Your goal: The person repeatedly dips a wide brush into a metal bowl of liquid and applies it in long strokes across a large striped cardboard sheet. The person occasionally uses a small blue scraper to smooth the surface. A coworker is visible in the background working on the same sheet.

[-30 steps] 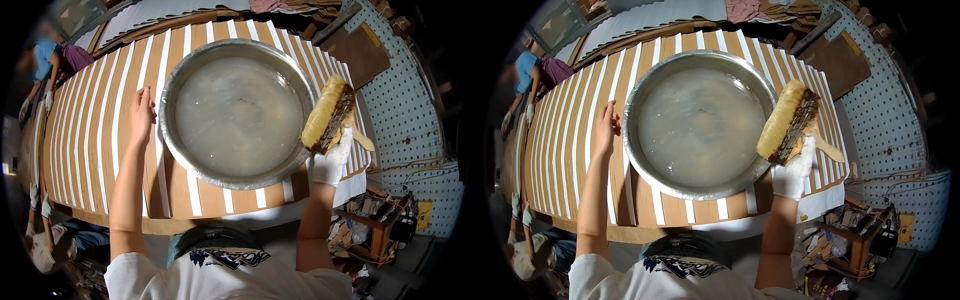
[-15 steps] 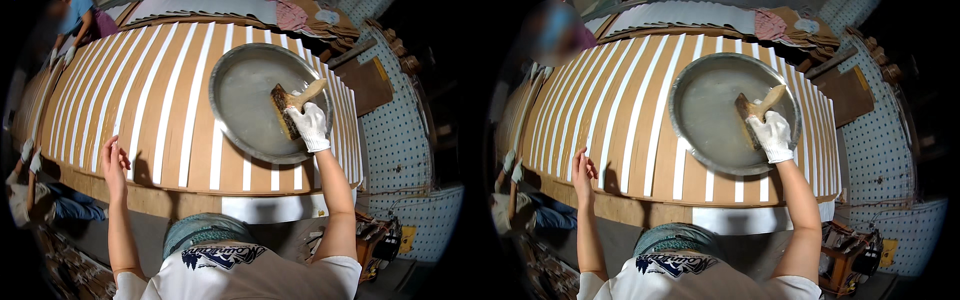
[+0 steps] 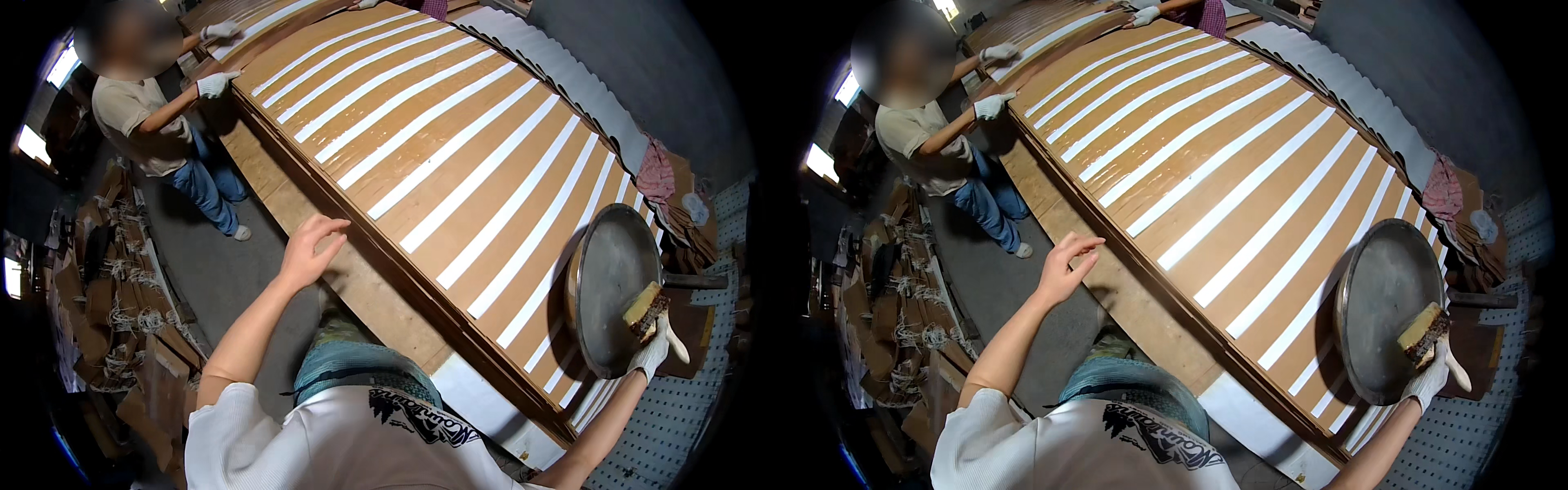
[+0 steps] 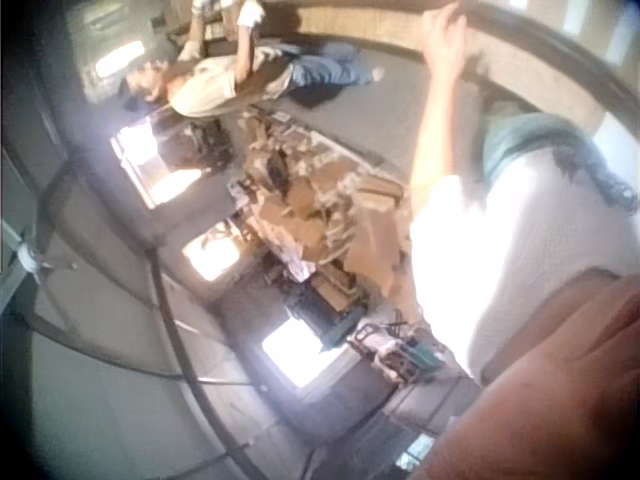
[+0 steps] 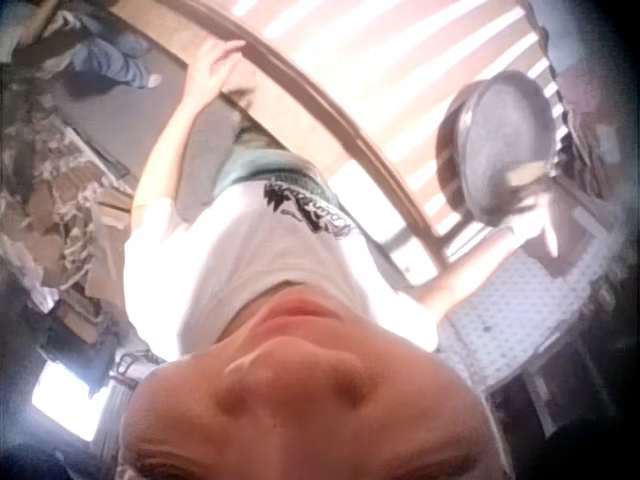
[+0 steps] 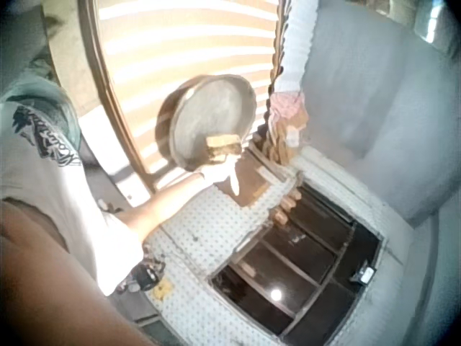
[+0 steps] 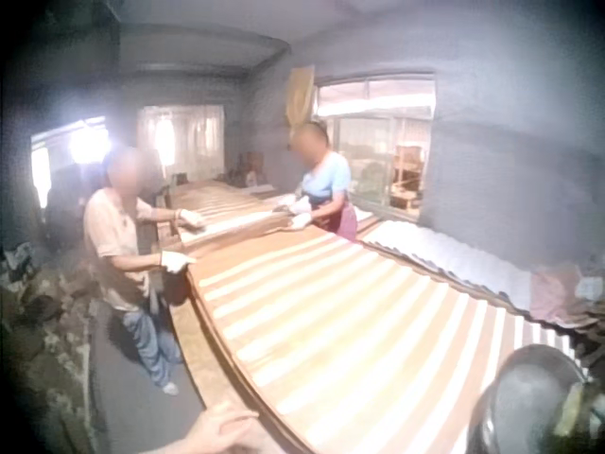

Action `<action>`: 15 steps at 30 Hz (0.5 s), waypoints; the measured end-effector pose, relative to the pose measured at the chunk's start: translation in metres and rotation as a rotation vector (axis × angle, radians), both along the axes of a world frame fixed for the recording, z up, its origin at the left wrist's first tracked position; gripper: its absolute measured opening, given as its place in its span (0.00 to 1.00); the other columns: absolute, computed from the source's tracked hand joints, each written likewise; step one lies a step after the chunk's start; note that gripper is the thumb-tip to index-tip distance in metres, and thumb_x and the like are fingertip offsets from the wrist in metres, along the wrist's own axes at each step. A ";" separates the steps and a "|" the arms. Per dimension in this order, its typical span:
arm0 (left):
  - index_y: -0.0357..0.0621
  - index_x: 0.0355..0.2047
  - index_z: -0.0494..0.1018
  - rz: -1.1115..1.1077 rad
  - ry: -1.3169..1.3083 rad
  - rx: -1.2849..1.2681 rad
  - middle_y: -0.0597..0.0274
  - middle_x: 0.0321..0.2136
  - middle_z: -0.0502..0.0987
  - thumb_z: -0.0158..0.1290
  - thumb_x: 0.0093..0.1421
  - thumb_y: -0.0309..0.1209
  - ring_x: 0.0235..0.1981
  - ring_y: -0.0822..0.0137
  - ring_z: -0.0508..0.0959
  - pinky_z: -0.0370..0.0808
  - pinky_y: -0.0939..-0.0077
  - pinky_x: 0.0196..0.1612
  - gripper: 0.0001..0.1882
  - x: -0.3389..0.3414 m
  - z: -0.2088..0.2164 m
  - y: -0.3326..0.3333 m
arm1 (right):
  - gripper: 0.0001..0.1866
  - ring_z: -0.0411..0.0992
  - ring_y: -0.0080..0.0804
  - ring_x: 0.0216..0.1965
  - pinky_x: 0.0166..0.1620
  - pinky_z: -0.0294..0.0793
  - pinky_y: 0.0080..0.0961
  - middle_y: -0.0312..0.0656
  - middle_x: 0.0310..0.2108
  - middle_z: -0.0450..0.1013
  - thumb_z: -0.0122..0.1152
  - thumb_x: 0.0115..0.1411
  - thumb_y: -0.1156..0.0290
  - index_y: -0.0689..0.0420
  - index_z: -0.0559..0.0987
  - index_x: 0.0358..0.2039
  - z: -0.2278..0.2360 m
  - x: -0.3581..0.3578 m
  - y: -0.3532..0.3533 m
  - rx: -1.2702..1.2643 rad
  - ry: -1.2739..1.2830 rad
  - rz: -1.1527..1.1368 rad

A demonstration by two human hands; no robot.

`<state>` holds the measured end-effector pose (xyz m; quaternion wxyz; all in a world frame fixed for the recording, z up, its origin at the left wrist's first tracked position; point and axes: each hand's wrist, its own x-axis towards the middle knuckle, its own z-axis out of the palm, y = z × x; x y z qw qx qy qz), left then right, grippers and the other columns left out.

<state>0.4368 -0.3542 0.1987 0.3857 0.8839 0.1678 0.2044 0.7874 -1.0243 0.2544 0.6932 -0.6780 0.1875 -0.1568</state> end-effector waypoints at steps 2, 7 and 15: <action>0.48 0.49 0.78 -0.096 0.049 0.165 0.58 0.41 0.76 0.56 0.60 0.32 0.44 0.57 0.75 0.72 0.67 0.48 0.16 0.002 -0.002 0.024 | 0.27 0.76 0.38 0.47 0.51 0.77 0.35 0.44 0.50 0.76 0.65 0.61 0.59 0.64 0.75 0.55 0.013 0.000 0.011 0.023 -0.004 -0.045; 0.54 0.50 0.78 -0.358 -0.052 0.362 0.60 0.47 0.75 0.59 0.54 0.35 0.49 0.52 0.71 0.66 0.55 0.56 0.21 0.035 -0.019 0.089 | 0.17 0.76 0.26 0.41 0.44 0.76 0.26 0.37 0.44 0.78 0.61 0.65 0.64 0.60 0.78 0.50 0.054 0.000 0.091 0.053 -0.119 0.223; 0.66 0.55 0.75 -0.647 -0.053 0.552 0.64 0.51 0.73 0.60 0.51 0.38 0.50 0.53 0.69 0.55 0.39 0.64 0.28 0.080 -0.036 0.165 | 0.14 0.73 0.21 0.33 0.40 0.71 0.23 0.36 0.31 0.78 0.68 0.55 0.64 0.62 0.83 0.37 0.058 -0.035 0.455 -0.421 -0.105 0.404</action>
